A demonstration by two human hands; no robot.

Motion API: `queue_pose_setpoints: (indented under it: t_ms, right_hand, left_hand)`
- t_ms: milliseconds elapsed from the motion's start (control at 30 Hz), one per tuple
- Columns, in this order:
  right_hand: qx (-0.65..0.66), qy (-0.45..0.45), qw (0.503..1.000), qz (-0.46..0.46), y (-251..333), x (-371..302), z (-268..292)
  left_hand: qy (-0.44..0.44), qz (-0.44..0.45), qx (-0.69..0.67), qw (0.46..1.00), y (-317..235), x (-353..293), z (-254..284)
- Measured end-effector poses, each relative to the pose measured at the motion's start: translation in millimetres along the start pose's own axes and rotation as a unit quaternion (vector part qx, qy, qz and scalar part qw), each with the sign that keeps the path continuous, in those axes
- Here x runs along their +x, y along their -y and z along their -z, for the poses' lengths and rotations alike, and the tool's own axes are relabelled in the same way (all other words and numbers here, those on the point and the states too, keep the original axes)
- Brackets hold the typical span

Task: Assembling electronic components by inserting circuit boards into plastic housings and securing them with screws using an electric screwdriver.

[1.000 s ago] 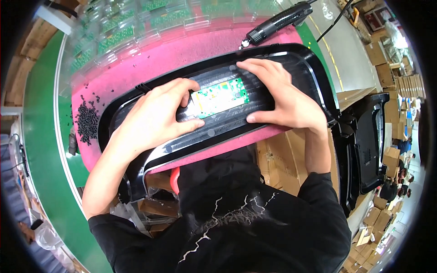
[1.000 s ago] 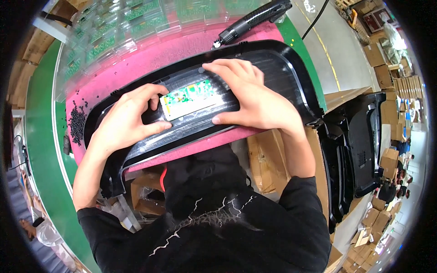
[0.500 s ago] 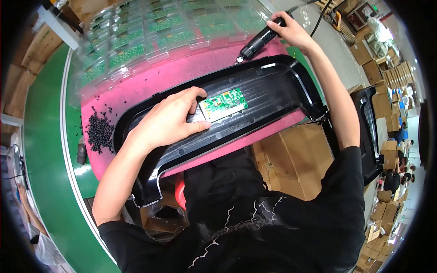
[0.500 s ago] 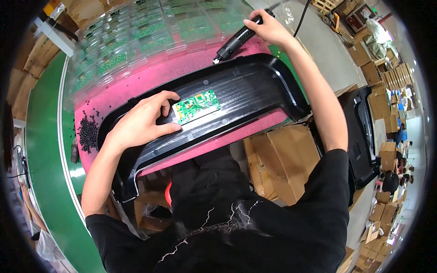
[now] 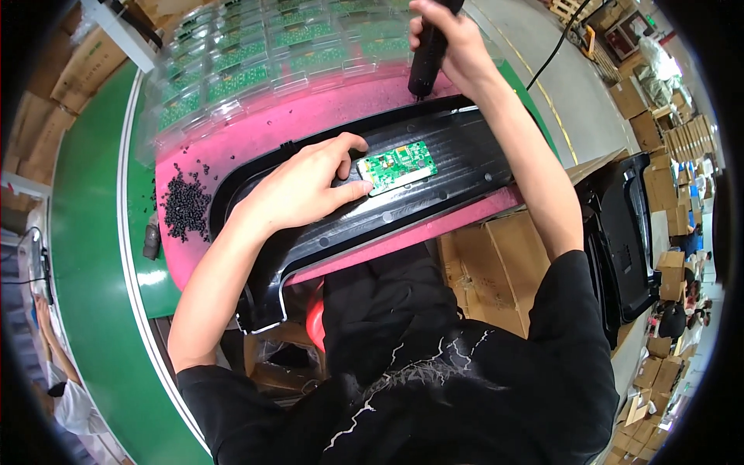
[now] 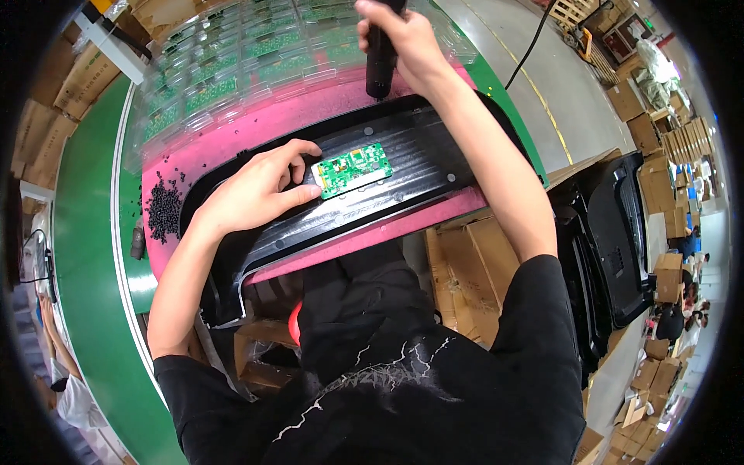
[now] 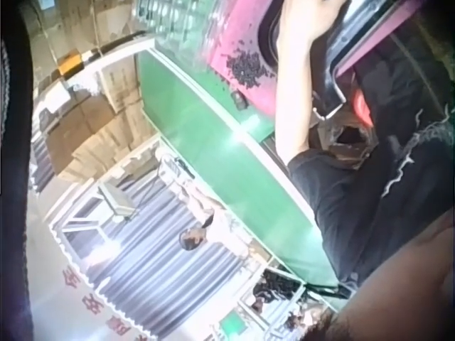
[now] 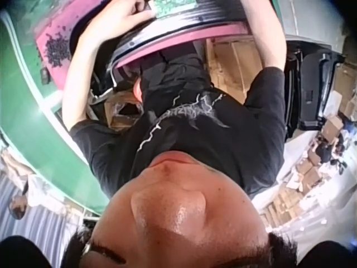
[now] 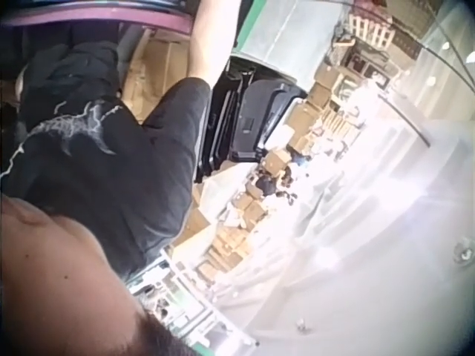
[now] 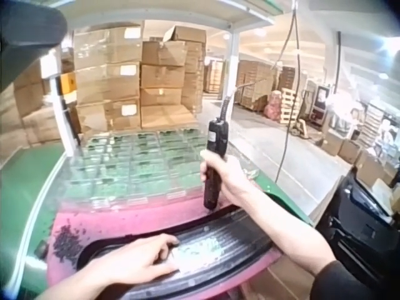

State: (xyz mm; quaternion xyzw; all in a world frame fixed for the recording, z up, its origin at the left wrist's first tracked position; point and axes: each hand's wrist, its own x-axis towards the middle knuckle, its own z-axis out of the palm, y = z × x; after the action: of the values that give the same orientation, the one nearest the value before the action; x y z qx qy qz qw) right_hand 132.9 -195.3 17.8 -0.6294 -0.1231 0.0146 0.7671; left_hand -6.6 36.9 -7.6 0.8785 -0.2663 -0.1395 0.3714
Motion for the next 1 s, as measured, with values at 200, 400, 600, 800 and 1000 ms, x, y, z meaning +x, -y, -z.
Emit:
queue_pose_setpoints:
  t_ms: [200, 400, 600, 800, 1000]
  right_hand:
    - [0.217, -0.021, 0.966, 0.139, 41, -43, -28]
    - [0.357, 0.259, 0.893, 0.093, 62, -89, -55]
    - [0.299, 0.373, 0.872, 0.108, 66, -105, -54]
    - [0.265, 0.399, 0.870, 0.117, 61, -102, -43]
    - [0.227, 0.432, 0.864, 0.123, 56, -101, -32]
  left_hand:
    - [-0.121, -0.087, 0.006, 0.989, -6, -1, 1]
    - [-0.034, -0.131, -0.256, 0.957, -11, -10, 8]
    - [0.103, -0.109, -0.364, 0.919, -18, -12, 10]
    - [-0.029, -0.119, -0.316, 0.941, -17, -13, 5]
    - [-0.233, -0.120, -0.296, 0.919, -14, -11, 5]
